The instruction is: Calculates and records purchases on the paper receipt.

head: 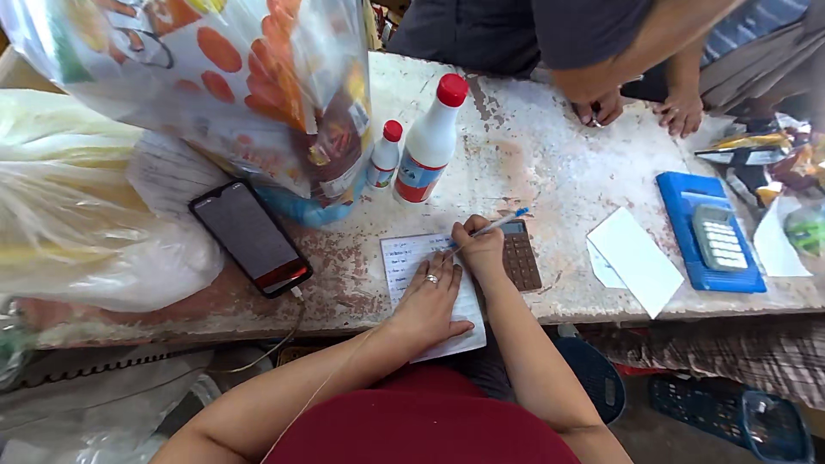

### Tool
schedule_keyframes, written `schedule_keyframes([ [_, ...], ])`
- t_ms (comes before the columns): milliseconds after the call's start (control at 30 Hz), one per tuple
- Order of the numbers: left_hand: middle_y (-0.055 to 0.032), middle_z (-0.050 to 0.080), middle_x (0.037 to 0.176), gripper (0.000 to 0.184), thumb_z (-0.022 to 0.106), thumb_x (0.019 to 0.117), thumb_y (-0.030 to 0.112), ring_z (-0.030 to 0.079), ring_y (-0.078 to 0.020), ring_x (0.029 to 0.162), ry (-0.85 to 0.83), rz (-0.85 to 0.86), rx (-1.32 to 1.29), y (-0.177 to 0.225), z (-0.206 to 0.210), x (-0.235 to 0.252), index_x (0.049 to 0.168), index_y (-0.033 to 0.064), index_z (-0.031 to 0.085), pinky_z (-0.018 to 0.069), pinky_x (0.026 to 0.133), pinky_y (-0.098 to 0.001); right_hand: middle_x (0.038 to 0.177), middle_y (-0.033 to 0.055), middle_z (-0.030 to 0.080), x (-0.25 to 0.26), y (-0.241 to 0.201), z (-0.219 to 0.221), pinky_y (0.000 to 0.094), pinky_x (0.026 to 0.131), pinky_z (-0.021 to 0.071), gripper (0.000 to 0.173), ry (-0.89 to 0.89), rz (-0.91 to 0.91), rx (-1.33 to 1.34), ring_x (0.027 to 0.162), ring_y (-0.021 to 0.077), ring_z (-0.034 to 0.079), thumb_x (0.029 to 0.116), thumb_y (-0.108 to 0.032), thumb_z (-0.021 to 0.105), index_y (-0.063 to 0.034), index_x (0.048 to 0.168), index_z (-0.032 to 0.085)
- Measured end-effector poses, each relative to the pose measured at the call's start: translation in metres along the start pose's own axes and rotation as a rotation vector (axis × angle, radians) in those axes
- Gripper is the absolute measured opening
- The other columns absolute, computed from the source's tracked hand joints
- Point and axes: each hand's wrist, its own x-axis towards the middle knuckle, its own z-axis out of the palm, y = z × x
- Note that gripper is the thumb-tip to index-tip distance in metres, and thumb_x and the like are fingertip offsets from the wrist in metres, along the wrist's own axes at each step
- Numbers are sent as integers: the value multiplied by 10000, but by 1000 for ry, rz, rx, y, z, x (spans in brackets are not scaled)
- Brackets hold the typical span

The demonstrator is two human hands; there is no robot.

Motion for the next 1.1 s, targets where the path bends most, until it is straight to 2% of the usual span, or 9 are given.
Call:
schedule_keyframes([
  [100,-285,140,1678,1013,539,948,661,88,-403,1580,1,-12,-111,0,0,-1,1586,-66,238,102,1256,-578,663,-53,534,-4,-7,-2,195,605,455,194,-21,7,-116,601,-17,495,919,-103,663,-38,754,584],
  [200,-270,191,1673,1001,607,929,614,134,-398,1574,61,13,-183,-4,5,-3,1583,-59,258,109,1254,-579,677,-13,539,-4,-5,-1,298,601,469,197,37,53,-89,600,66,512,926,-114,660,-43,769,565],
  [300,-263,180,1677,979,644,932,569,124,-386,1578,72,27,-231,-4,2,-5,1584,-53,260,97,1263,-558,636,-113,560,2,5,3,198,492,491,201,146,52,266,504,7,532,1000,-105,592,-167,823,519],
  [433,-272,188,1672,979,676,921,550,125,-394,1576,99,33,-251,-4,3,-5,1574,-61,278,93,1266,-554,746,-89,611,5,6,8,149,478,472,64,165,-18,371,501,-17,521,1065,-129,497,-107,1017,533],
  [500,-291,165,1670,982,667,924,558,102,-414,1575,87,43,-234,-2,3,-4,1583,-50,266,67,1262,-573,821,-69,622,6,7,7,138,485,476,111,149,-23,338,511,-23,522,1084,-151,450,-77,1089,533],
  [667,-298,138,1674,1103,801,781,589,70,-483,1559,105,71,-209,3,10,-7,1591,23,312,55,1237,-654,845,-62,648,7,10,6,135,479,479,167,128,-26,339,513,-16,538,1097,-156,399,-75,1067,542],
  [800,-282,91,1687,1223,937,648,485,20,-534,1543,51,104,-174,7,8,-14,1611,88,298,52,1183,-756,812,-65,653,5,5,6,135,473,478,182,136,-15,364,502,-12,540,1096,-135,391,-79,1028,550],
  [900,-270,132,1684,1213,958,630,418,36,-529,1543,41,94,-149,10,7,-16,1602,82,316,79,1168,-775,813,-68,660,5,8,4,131,474,481,201,133,-8,396,504,-11,548,1100,-143,376,-90,1025,555],
  [1100,-265,126,1687,1203,907,678,508,40,-515,1549,-1,99,-125,5,0,-13,1609,65,287,55,1181,-755,830,-50,686,10,18,-3,141,465,487,263,93,-15,509,509,13,567,1100,-155,309,-105,1019,554],
])
